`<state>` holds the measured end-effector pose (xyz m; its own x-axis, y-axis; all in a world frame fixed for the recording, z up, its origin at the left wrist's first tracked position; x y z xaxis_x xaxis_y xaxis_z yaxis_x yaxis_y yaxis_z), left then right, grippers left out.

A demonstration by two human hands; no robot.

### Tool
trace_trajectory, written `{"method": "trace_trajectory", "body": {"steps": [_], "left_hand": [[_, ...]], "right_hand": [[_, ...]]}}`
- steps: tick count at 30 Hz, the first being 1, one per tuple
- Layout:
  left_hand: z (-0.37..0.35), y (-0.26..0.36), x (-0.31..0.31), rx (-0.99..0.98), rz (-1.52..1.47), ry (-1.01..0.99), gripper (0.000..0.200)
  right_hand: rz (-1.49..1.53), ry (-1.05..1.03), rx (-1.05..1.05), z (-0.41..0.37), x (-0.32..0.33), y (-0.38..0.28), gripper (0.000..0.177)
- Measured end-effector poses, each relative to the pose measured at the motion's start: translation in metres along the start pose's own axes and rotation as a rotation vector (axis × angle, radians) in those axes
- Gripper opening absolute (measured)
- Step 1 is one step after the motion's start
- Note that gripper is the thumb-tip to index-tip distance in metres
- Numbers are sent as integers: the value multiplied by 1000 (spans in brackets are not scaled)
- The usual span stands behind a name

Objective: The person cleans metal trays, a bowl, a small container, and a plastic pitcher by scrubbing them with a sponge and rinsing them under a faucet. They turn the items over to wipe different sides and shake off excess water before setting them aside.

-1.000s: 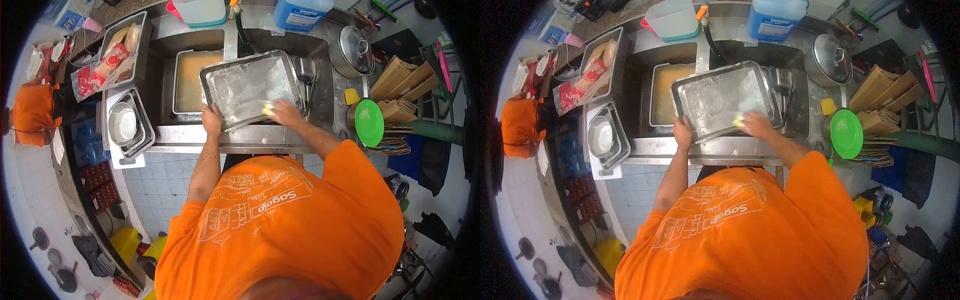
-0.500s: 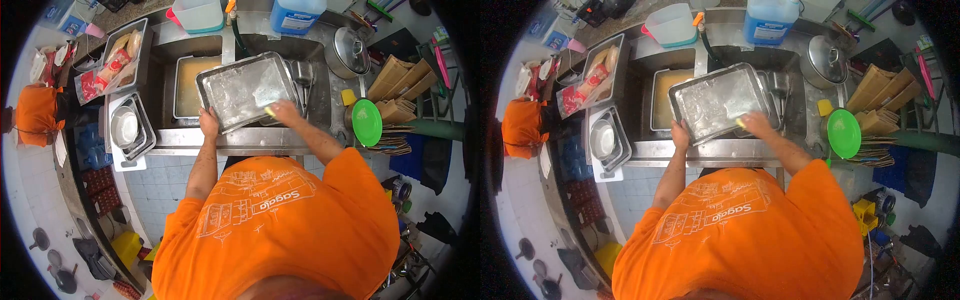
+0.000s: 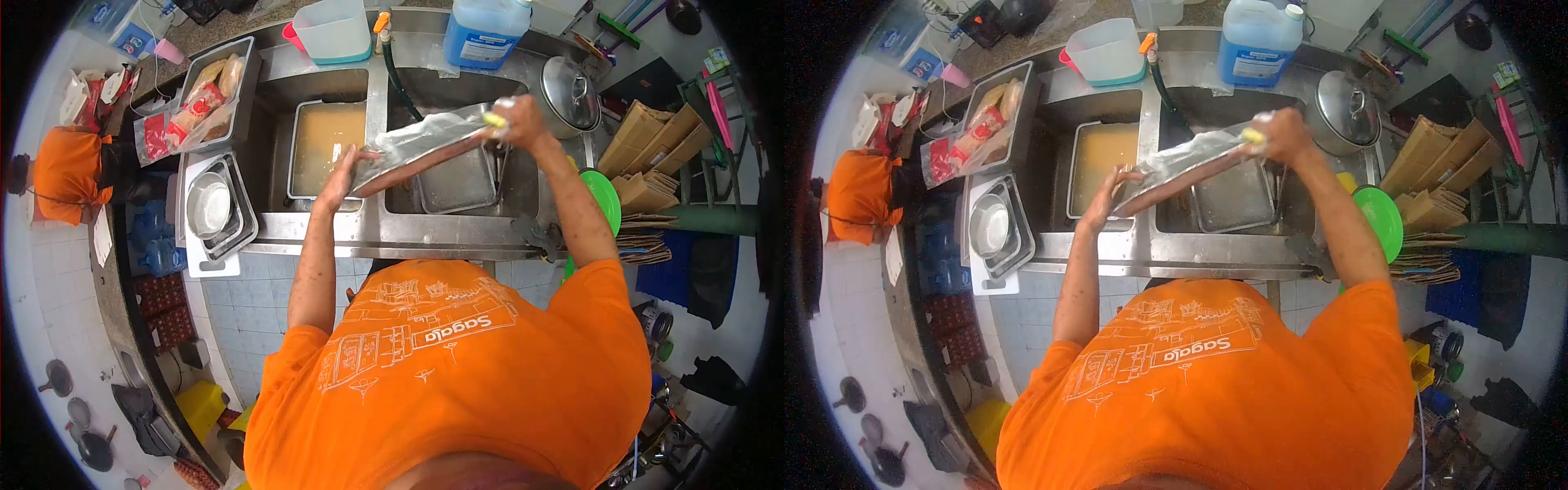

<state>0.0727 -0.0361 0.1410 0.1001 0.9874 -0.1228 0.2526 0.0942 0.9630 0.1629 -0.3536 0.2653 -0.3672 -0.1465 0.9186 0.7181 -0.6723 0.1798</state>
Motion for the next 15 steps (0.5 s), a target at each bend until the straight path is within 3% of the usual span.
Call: {"method": "trace_trajectory", "body": {"steps": [3, 4, 7, 11, 12, 15], "left_hand": [[5, 20, -24, -122, -84, -181, 48], [4, 26, -29, -103, 22, 5, 43], [6, 60, -61, -276, 370, -65, 40], [15, 43, -53, -378, 177, 194, 40], [14, 36, -47, -376, 141, 276, 42], [9, 12, -38, -275, 106, 234, 42]], "right_hand": [[145, -63, -166, 15, 20, 41, 48], [195, -76, -238, 16, 22, 52, 49], [255, 15, -355, 11, 24, 77, 50], [287, 395, -540, -7, 3, 82, 51], [486, 446, -687, -17, -10, 80, 43], [543, 846, -1082, -45, -33, 76, 33]]}}
Point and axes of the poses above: each hand's wrist, its own z-axis towards the middle knuckle, its own x-axis out of the back of the hand, y = z × x, the point moved 7 cm from there along z, towards the middle knuckle, and after that the axes turned 12 degrees about -z, right-handed, at the moved point
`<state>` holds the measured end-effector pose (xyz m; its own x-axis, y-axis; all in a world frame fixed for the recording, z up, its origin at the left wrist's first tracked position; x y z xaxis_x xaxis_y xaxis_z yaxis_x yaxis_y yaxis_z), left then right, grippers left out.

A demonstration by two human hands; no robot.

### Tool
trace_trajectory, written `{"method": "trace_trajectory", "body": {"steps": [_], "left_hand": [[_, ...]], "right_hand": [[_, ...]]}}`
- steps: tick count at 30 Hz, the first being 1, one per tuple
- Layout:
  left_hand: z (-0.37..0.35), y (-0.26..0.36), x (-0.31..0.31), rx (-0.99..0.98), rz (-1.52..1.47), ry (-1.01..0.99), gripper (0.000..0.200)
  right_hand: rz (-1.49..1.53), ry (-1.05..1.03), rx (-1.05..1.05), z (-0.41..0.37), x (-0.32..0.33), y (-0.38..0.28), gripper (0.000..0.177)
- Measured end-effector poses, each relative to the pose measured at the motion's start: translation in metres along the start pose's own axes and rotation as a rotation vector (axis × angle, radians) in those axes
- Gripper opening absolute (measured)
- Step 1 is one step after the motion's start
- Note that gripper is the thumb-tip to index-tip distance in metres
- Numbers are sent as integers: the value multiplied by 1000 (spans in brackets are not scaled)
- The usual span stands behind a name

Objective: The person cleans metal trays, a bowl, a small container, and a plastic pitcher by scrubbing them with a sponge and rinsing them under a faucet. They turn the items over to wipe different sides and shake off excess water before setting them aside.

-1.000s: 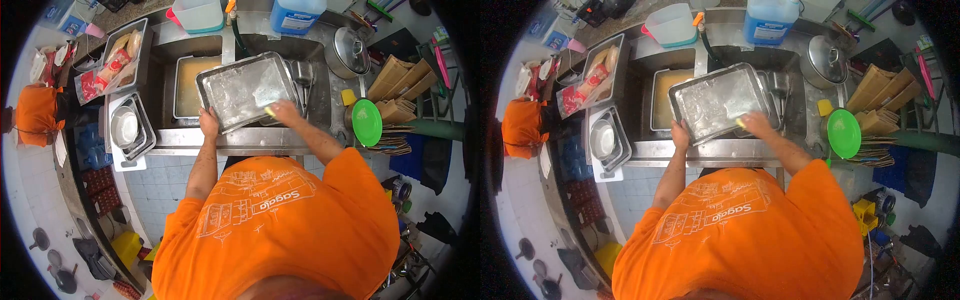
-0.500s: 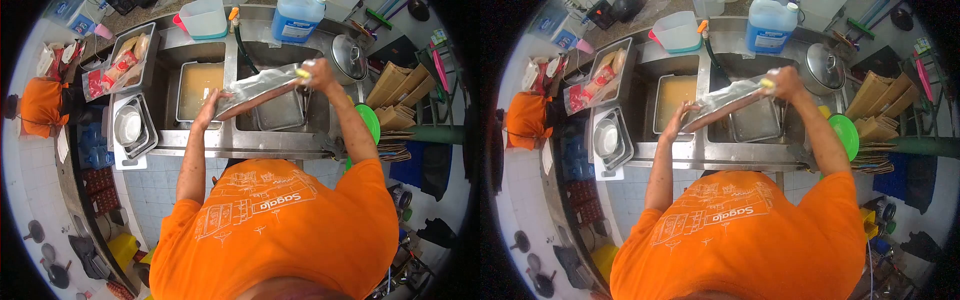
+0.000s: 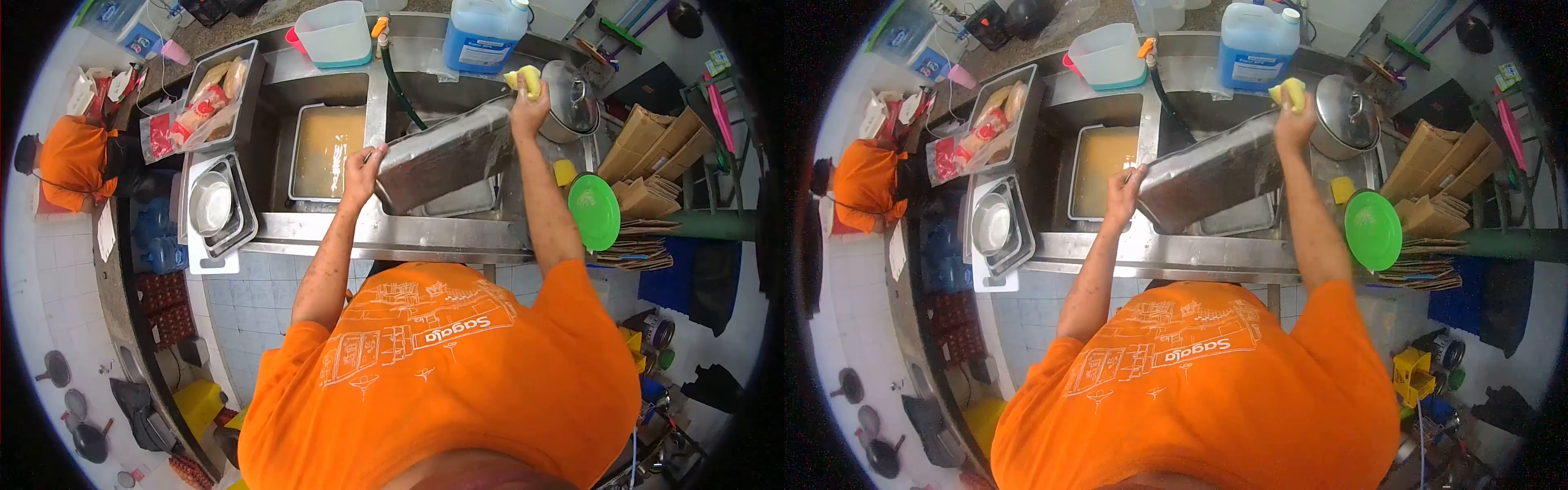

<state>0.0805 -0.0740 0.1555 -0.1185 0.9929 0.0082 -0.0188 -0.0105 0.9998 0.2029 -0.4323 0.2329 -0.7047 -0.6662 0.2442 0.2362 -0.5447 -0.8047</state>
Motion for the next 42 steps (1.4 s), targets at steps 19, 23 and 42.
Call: {"method": "trace_trajectory", "body": {"steps": [19, 23, 42], "left_hand": [[-36, -101, 69, 300, -416, 514, 26], [-54, -75, 79, 218, -709, 496, 23], [-122, -213, 139, 686, -823, 675, 40]], "right_hand": [[-25, -766, 503, -255, -117, -112, 37], [56, -897, 840, -299, -116, -150, 32], [-532, -903, 658, -284, -189, -48, 38]]}}
Point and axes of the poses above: each hand's wrist, its own z-axis towards the middle knuckle, its own x-axis out of the back of the hand, y = z × x, the point moved 7 cm from there along z, towards the middle knuckle, and after that the axes turned 12 degrees about -z, right-handed, at the moved point
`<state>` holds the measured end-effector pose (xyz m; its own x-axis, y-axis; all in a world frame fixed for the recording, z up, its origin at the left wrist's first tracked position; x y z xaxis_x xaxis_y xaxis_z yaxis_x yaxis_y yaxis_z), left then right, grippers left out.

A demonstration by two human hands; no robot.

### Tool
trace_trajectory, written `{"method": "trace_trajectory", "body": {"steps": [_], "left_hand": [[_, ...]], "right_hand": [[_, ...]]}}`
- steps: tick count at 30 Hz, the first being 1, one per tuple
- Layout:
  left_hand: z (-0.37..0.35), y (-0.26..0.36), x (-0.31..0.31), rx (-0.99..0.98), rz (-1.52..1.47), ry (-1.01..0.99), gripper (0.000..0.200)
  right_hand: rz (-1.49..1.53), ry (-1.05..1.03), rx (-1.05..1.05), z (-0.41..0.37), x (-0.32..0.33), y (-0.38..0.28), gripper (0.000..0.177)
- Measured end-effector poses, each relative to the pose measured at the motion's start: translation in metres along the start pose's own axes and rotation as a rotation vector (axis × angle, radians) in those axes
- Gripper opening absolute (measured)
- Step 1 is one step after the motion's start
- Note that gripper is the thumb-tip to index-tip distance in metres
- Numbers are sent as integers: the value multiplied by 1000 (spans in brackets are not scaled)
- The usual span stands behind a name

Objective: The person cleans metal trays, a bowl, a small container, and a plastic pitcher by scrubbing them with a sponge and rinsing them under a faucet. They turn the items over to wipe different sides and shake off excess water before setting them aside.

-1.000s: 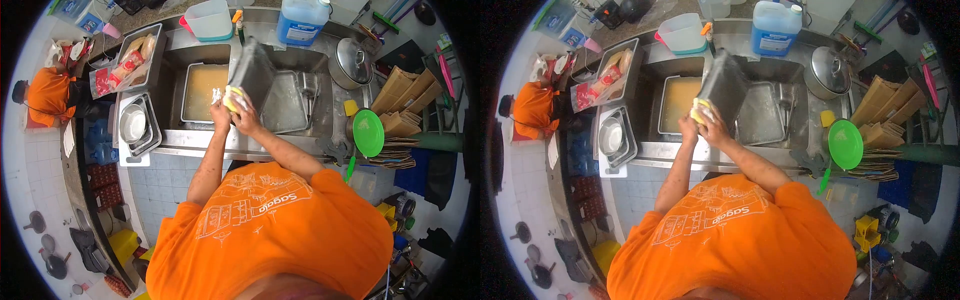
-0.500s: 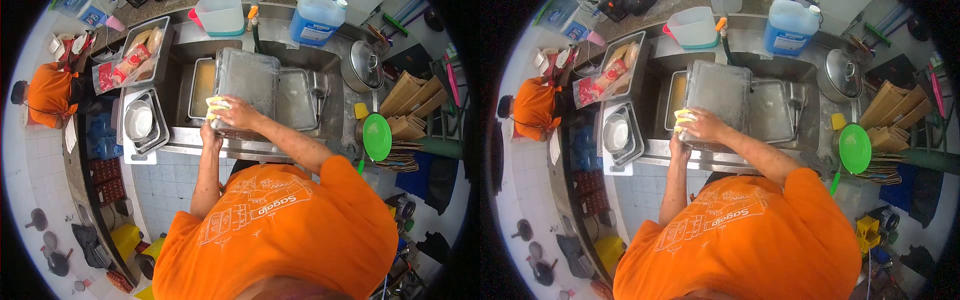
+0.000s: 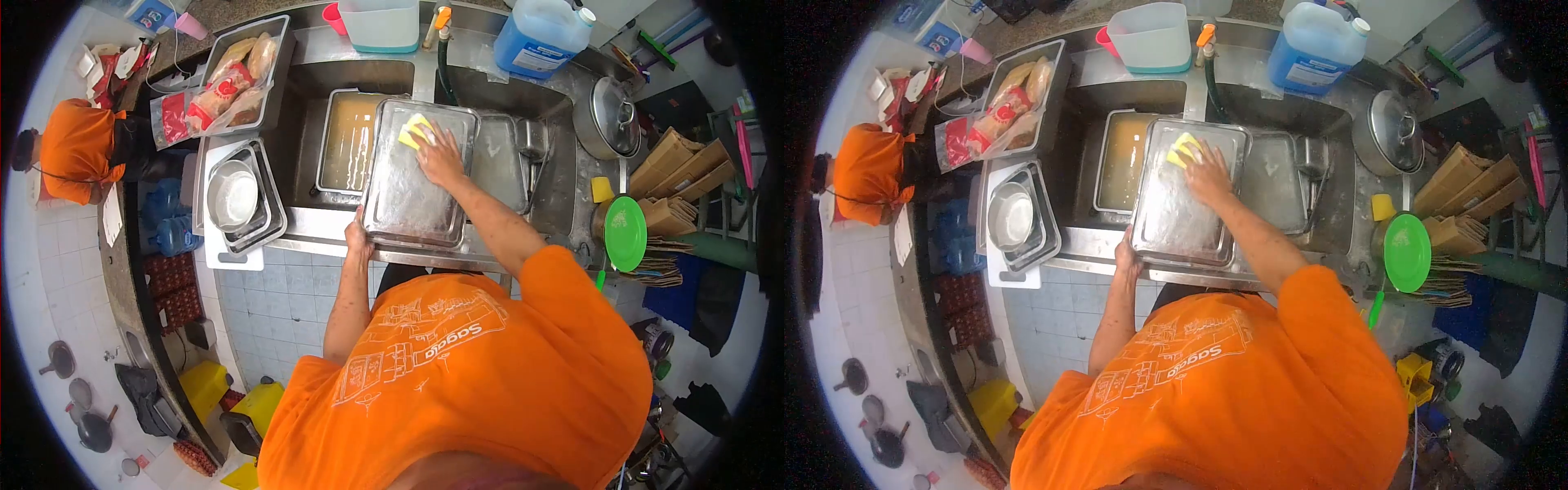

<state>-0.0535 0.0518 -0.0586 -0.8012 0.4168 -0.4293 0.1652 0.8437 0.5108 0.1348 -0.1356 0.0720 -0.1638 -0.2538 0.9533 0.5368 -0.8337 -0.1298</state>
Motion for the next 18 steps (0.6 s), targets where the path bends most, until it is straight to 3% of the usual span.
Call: {"method": "trace_trajectory", "body": {"steps": [2, 4, 5, 6, 8, 10, 12, 14, 16, 18], "left_hand": [[-3, 16, 4, -72, 295, 136, 35], [17, 20, 16, -216, 589, 65, 42], [7, 29, 5, -297, 685, 31, 44], [2, 34, -2, -376, 783, -3, 46], [6, 32, 4, -408, 871, 21, 53], [-11, 37, -7, -437, 962, 61, 55], [-32, 51, -28, -376, 881, 42, 64], [-27, 57, -31, -370, 932, 58, 66], [-29, 66, -45, -390, 951, 57, 68], [-26, 68, -44, -391, 946, 54, 64]], "right_hand": [[22, -47, -114, 11, 1, -19, 37], [120, -277, 50, -13, -16, -68, 35], [160, -285, 230, -26, 2, -100, 36], [266, -93, 335, -31, 13, -116, 34], [147, -86, 400, -22, 2, -107, 31], [130, -245, -43, 16, -35, -51, 31], [-163, -12, -8, 61, -11, -13, 33], [207, -244, -231, 75, -41, -4, 31], [501, -329, -237, 65, -62, -36, 27], [437, -62, 598, 24, -23, -119, 21]]}}
Point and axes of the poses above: each hand's wrist, its own z-axis towards the middle knuckle, its own x-axis out of the back of the hand, y = z × x, the point moved 7 cm from there along z, towards the middle knuckle, and after that the axes turned 12 degrees about -z, right-handed, at the moved point
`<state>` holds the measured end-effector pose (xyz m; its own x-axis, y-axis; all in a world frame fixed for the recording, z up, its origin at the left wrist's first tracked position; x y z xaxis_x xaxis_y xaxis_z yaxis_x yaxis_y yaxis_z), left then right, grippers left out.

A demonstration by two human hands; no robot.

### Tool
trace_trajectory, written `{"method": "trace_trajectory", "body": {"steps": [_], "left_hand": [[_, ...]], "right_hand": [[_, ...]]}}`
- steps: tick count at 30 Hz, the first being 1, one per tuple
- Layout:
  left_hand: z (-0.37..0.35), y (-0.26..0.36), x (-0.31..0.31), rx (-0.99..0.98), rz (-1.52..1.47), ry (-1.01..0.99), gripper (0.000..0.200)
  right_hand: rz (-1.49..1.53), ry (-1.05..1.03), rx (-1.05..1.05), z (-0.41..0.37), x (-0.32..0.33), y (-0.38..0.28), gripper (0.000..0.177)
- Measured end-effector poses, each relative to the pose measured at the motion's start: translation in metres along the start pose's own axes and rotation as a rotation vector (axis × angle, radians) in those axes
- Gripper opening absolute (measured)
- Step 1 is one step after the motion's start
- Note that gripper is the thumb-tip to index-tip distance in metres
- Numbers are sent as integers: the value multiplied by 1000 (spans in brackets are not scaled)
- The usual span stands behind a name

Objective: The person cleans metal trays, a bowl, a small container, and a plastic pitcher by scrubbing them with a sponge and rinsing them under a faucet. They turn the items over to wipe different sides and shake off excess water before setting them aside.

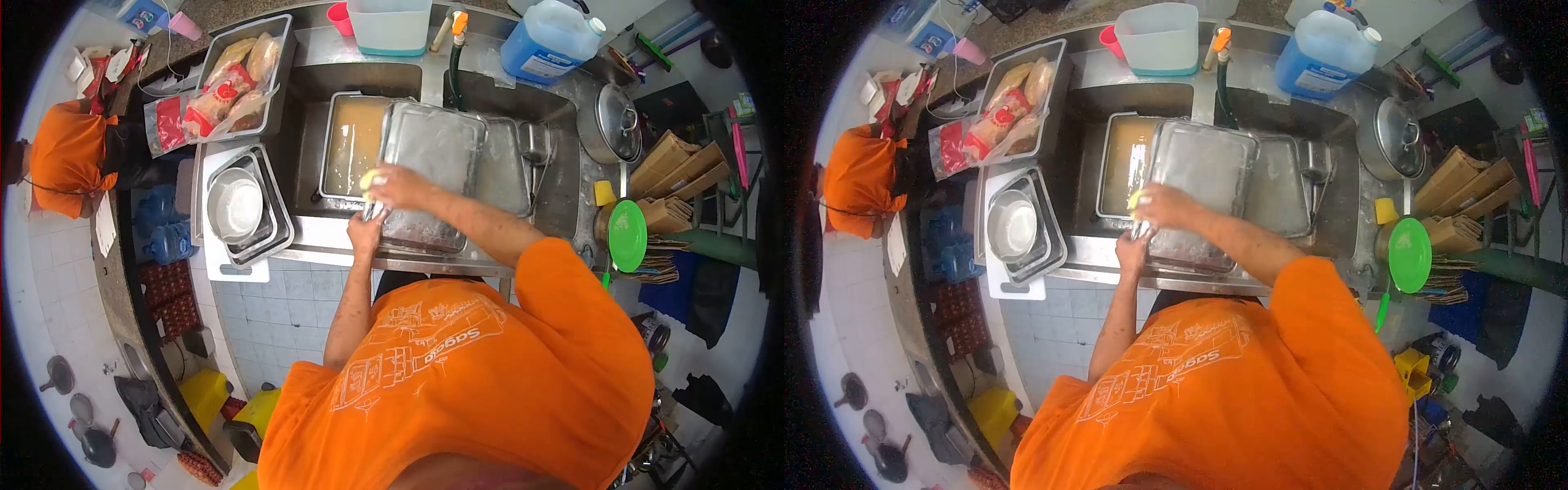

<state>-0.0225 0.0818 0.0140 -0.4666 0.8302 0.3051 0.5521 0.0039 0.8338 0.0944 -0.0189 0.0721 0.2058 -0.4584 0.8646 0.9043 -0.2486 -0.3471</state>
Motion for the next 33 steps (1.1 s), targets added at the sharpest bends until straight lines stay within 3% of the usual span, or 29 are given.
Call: {"method": "trace_trajectory", "body": {"steps": [2, 4, 7, 10, 13, 14, 16, 17, 20, 21, 23, 26, 29, 31, 33], "left_hand": [[3, -11, -3, 6, -38, -15, 55], [-3, -3, -3, 15, -17, -9, 62], [0, 15, -6, -25, 27, -1, 74], [15, 6, -6, -11, 7, 18, 74], [14, 6, -1, 4, -5, 0, 63], [10, 5, 1, -10, -17, 4, 57], [7, 3, 1, -29, -19, 16, 67], [6, 4, 1, -8, -21, 11, 67], [15, 0, 0, -20, 12, 18, 68], [16, 0, -1, -21, 22, 26, 68], [15, 3, 1, -22, 89, 51, 69], [10, 11, -1, 24, 10, -11, 71], [20, 0, -3, 29, 58, -18, 75], [13, 16, -5, 14, 87, -5, 77], [10, 13, -4, -22, 125, 42, 78]], "right_hand": [[-89, -184, 62, 4, -10, 9, 22], [-86, -89, -167, 7, -14, 75, 25], [-658, -127, -472, 30, 39, 119, 27], [-460, -580, -275, 29, -4, 78, 32], [10, -148, -192, 5, -9, 41, 29], [11, -167, -337, -3, -6, 64, 30], [19, -196, -630, -19, 10, 107, 33], [-382, -188, -549, -18, 34, 115, 36], [-484, 213, -702, -43, 54, 136, 40], [-381, 76, -861, -58, 37, 127, 42], [-430, -59, -747, -76, 17, 60, 42], [-330, 27, -202, -105, 38, 4, 41], [-387, -180, -851, -148, 63, 101, 40], [-575, -27, -692, -129, 82, 111, 38], [-55, -134, -1316, -141, 72, 102, 38]]}}
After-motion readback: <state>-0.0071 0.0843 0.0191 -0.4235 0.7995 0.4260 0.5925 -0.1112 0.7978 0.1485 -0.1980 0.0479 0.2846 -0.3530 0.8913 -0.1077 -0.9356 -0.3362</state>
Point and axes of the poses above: each hand's wrist, its own z-axis towards the middle knuckle, its own x-axis out of the back of the hand, y = z × x, the point moved 7 cm from there along z, towards the middle knuckle, and after that the axes turned 12 degrees about -z, right-handed, at the moved point
